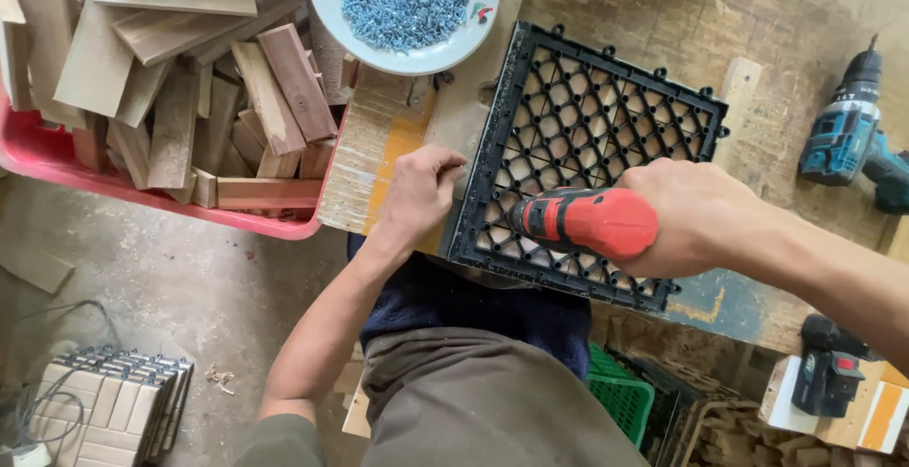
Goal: The person uses a cordless drill to drive screws into a black plastic grid frame, securing small wooden tiles arranged in a basket-weave pattern. The person then flips the frame over to reveal the completed wooden tile surface.
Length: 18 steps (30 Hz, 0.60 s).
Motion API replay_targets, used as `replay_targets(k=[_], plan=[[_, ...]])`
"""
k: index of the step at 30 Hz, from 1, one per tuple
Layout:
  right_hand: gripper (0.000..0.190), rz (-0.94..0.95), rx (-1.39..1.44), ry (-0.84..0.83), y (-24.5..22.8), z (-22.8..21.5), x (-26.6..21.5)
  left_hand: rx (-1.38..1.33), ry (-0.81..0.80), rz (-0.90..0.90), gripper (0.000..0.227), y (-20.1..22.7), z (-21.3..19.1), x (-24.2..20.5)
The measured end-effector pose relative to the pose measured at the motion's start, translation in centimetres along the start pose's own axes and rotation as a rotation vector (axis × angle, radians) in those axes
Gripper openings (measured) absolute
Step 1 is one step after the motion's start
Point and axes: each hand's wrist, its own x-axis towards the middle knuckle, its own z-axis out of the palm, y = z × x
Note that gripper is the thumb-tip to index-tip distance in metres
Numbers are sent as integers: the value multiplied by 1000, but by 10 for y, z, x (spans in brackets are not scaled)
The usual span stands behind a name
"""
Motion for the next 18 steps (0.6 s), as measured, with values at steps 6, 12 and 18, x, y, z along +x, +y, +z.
replay_targets(k=[6, 12, 18], plan=[[20, -64, 37, 78, 17, 12, 11, -254, 17, -200, 7, 52, -9, -7], [12, -111, 326, 196, 47, 61, -1, -838, 60, -353, 13, 42, 15, -24], [25, -645, 786, 745, 111, 189, 34, -1010, 0, -510, 18, 68, 32, -38]])
